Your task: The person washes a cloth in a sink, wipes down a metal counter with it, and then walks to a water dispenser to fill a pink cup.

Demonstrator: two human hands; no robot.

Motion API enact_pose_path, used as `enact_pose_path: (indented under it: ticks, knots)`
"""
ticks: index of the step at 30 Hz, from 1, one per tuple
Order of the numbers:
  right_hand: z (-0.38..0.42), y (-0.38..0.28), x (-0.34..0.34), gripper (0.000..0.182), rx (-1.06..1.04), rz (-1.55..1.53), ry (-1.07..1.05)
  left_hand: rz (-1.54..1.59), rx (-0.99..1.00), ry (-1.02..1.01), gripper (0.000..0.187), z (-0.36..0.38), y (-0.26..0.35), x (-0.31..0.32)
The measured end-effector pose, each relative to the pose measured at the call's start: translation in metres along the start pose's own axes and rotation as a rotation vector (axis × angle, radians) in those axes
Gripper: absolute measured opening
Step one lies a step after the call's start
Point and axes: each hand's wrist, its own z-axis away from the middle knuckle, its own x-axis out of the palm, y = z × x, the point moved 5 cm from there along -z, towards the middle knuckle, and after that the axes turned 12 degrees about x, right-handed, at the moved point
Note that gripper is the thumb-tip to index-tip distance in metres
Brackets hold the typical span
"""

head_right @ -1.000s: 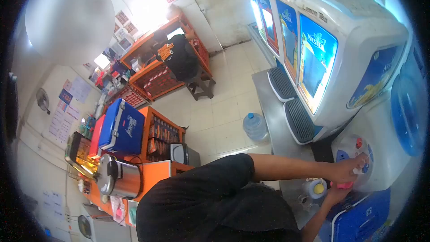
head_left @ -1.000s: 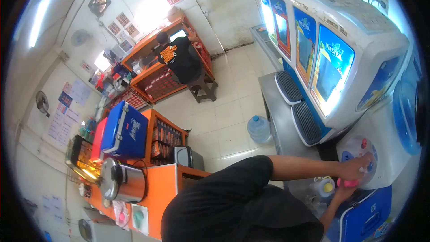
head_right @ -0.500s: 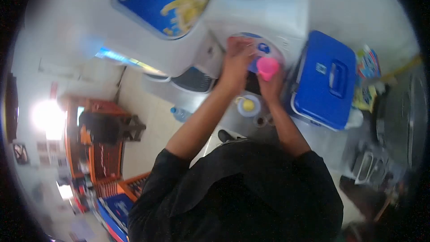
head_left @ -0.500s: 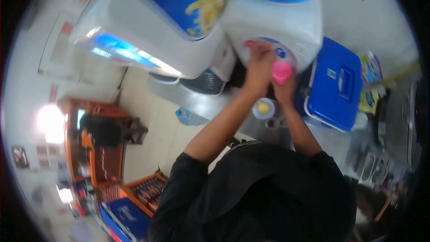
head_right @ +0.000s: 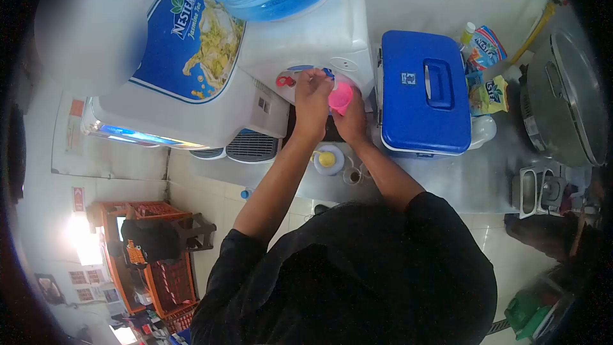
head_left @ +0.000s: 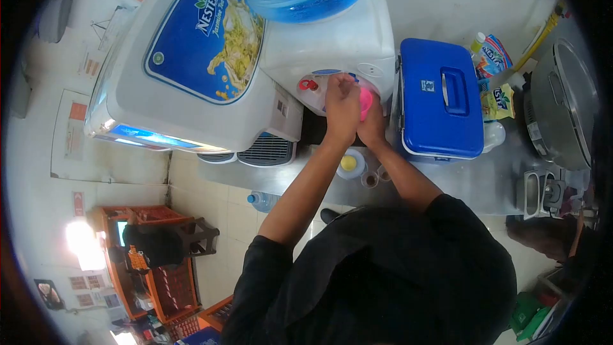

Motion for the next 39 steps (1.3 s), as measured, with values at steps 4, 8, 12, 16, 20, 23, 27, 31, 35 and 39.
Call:
enact_pose_path:
  ticks: [4,8,12,16,20,23,27,31,35,39]
  knots:
    - [-0.015,0.015,0.014,0.068,-0.021,-0.028,-0.108,-0.246,0.098,-0.203,0.016,-0.002,0.013,0.010]
    - [-0.009,0.005,0.007,0.065,-0.076,-0.006,-0.066,-0.404,0.116,-0.282,0.016,-0.005,0.020,0.009]
    - [-0.010,0.023,0.012,0.061,-0.065,0.056,-0.002,-0.747,0.332,-0.284,0.020,-0.004,0.020,0.011]
    - [-0.009,0.004,0.002,0.060,-0.079,-0.008,-0.084,-0.940,0.430,-0.251,0.024,-0.003,0.023,0.014]
    - [-0.007,0.020,0.008,0.067,-0.124,-0.026,-0.031,-0.934,0.422,-0.262,0.021,-0.005,0.017,0.012]
    - [-0.007,0.036,0.014,0.075,-0.048,0.004,-0.029,-0.876,0.445,-0.268,0.019,-0.006,0.016,0.010]
    - [-0.002,0.011,-0.005,0.075,0.006,-0.002,-0.066,-0.883,0.485,-0.257,0.023,-0.007,0.015,0.007]
    - [-0.002,0.011,-0.005,0.075,0.015,-0.001,-0.055,-0.831,0.430,-0.268,0.025,-0.007,0.014,-0.003]
    - [-0.003,0.010,-0.006,0.072,0.000,0.019,-0.012,-0.823,0.385,-0.282,0.025,-0.008,0.019,-0.012]
    - [-0.005,0.011,-0.004,0.076,0.074,0.025,-0.080,-0.836,0.440,-0.316,0.024,-0.012,0.018,-0.016]
